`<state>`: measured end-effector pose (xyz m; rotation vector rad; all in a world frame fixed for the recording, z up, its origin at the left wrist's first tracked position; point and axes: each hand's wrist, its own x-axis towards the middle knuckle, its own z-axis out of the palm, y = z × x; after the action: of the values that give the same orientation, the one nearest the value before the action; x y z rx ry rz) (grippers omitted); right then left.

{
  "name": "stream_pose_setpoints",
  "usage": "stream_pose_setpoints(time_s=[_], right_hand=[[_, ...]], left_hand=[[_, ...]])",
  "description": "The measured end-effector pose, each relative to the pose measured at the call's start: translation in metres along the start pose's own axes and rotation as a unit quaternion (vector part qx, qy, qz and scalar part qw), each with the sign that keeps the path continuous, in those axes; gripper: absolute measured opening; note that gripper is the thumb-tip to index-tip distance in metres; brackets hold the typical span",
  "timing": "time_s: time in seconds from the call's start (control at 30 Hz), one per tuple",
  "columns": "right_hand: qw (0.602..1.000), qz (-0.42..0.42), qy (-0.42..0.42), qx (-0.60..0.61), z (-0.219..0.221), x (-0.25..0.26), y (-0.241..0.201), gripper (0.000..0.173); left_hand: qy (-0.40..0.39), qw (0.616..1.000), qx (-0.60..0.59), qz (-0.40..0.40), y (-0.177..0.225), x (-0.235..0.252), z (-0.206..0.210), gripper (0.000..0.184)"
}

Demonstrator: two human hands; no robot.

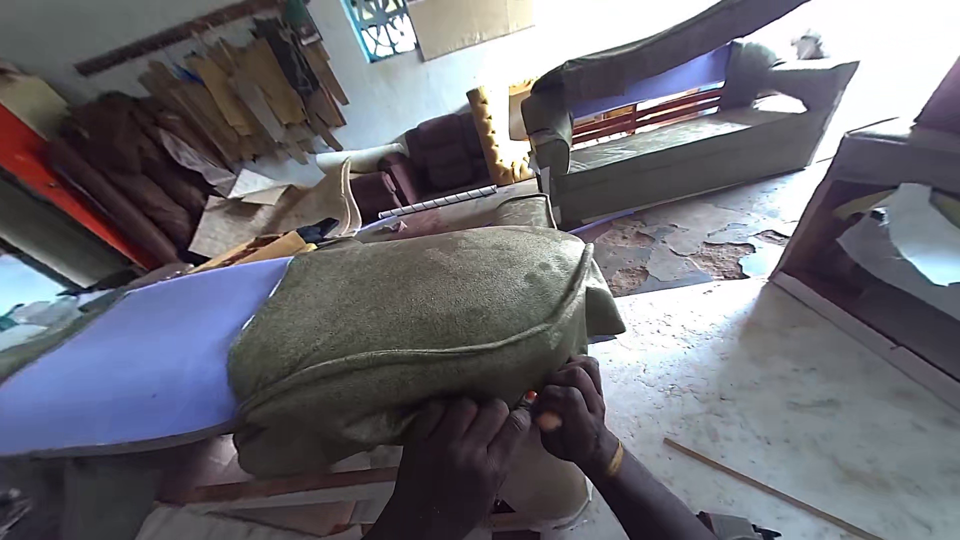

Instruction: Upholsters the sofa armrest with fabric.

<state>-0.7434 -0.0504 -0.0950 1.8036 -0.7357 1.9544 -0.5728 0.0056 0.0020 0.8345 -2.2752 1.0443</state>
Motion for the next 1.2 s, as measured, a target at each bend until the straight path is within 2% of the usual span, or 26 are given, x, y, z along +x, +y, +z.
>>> stream_pose_setpoints(time_s=[0.1,0.17,0.23,0.3,0.37,0.43,0.5,0.57,0.63,0.67,0.73,0.77,0.83,0.87,0.9,0.97,1.0,1.07,1.1,1.2], right_hand=[[0.999,0.025,-0.017,-0.013,-0.011,-0.008,-0.002,0.043],[0.999,0.034,-0.019,-0.032,-0.017,-0.016,-0.004,0.035],[0.998,0.051,-0.011,-0.029,-0.024,-0.019,-0.007,0.02],[0.996,0.085,0.0,-0.022,-0.03,-0.023,-0.01,0.015],[0.987,0.157,-0.033,-0.034,-0.042,-0.043,-0.012,0.021],[0.952,0.285,-0.095,-0.061,-0.067,-0.091,-0.01,0.027],[0.865,0.45,-0.179,-0.132,-0.114,-0.17,-0.002,0.028],[0.722,0.593,-0.258,-0.246,-0.181,-0.259,-0.007,0.041],[0.583,0.675,-0.298,-0.341,-0.245,-0.341,-0.028,0.058],[0.552,0.679,-0.297,-0.383,-0.265,-0.372,-0.037,0.062],[0.528,0.66,-0.309,-0.436,-0.277,-0.395,-0.041,0.067],[0.493,0.665,-0.33,-0.455,-0.276,-0.392,-0.038,0.068],[0.379,0.711,-0.386,-0.449,-0.278,-0.379,-0.027,0.069],[0.346,0.734,-0.405,-0.421,-0.281,-0.372,-0.015,0.068],[0.341,0.758,-0.402,-0.383,-0.287,-0.367,-0.004,0.066],[0.392,0.812,-0.313,-0.299,-0.299,-0.357,0.008,0.057],[0.434,0.826,-0.251,-0.256,-0.298,-0.344,0.009,0.049],[0.556,0.814,-0.117,-0.12,-0.279,-0.294,-0.008,0.031],[0.607,0.791,-0.071,-0.029,-0.264,-0.261,-0.02,0.03],[0.735,0.657,-0.066,0.153,-0.214,-0.16,-0.048,0.04]], left_hand=[[-0.013,1.0,-0.002,-0.011,0.005,0.001,-0.002,0.021],[-0.024,0.999,-0.011,-0.018,0.008,0.001,-0.004,0.023],[-0.035,0.999,-0.016,-0.022,0.01,0.0,-0.004,0.025],[-0.044,0.999,-0.013,-0.02,0.007,-0.001,-0.003,0.027],[-0.066,0.997,-0.029,-0.008,0.003,-0.004,-0.005,0.031],[-0.1,0.993,-0.059,0.008,0.001,-0.006,-0.005,0.035],[-0.108,0.992,-0.065,0.02,-0.001,-0.009,-0.001,0.036],[-0.095,0.993,-0.038,0.052,-0.005,-0.011,0.006,0.038],[-0.074,0.993,-0.007,0.094,-0.01,-0.012,0.011,0.039],[-0.054,0.993,0.009,0.107,-0.011,-0.012,0.013,0.039],[-0.013,0.991,0.04,0.126,-0.014,-0.011,0.016,0.038],[-0.002,0.99,0.048,0.131,-0.016,-0.012,0.017,0.036],[-0.008,0.987,0.054,0.152,-0.017,-0.014,0.017,0.037],[-0.007,0.985,0.057,0.163,-0.018,-0.013,0.018,0.039],[-0.002,0.983,0.062,0.175,-0.021,-0.012,0.02,0.039],[0.019,0.979,0.066,0.191,-0.023,-0.011,0.022,0.034],[0.026,0.978,0.073,0.194,-0.024,-0.01,0.023,0.032],[0.032,0.977,0.076,0.198,-0.026,-0.009,0.025,0.035],[0.033,0.977,0.076,0.197,-0.026,-0.009,0.025,0.036],[0.017,0.977,0.076,0.198,-0.025,-0.01,0.024,0.036]])
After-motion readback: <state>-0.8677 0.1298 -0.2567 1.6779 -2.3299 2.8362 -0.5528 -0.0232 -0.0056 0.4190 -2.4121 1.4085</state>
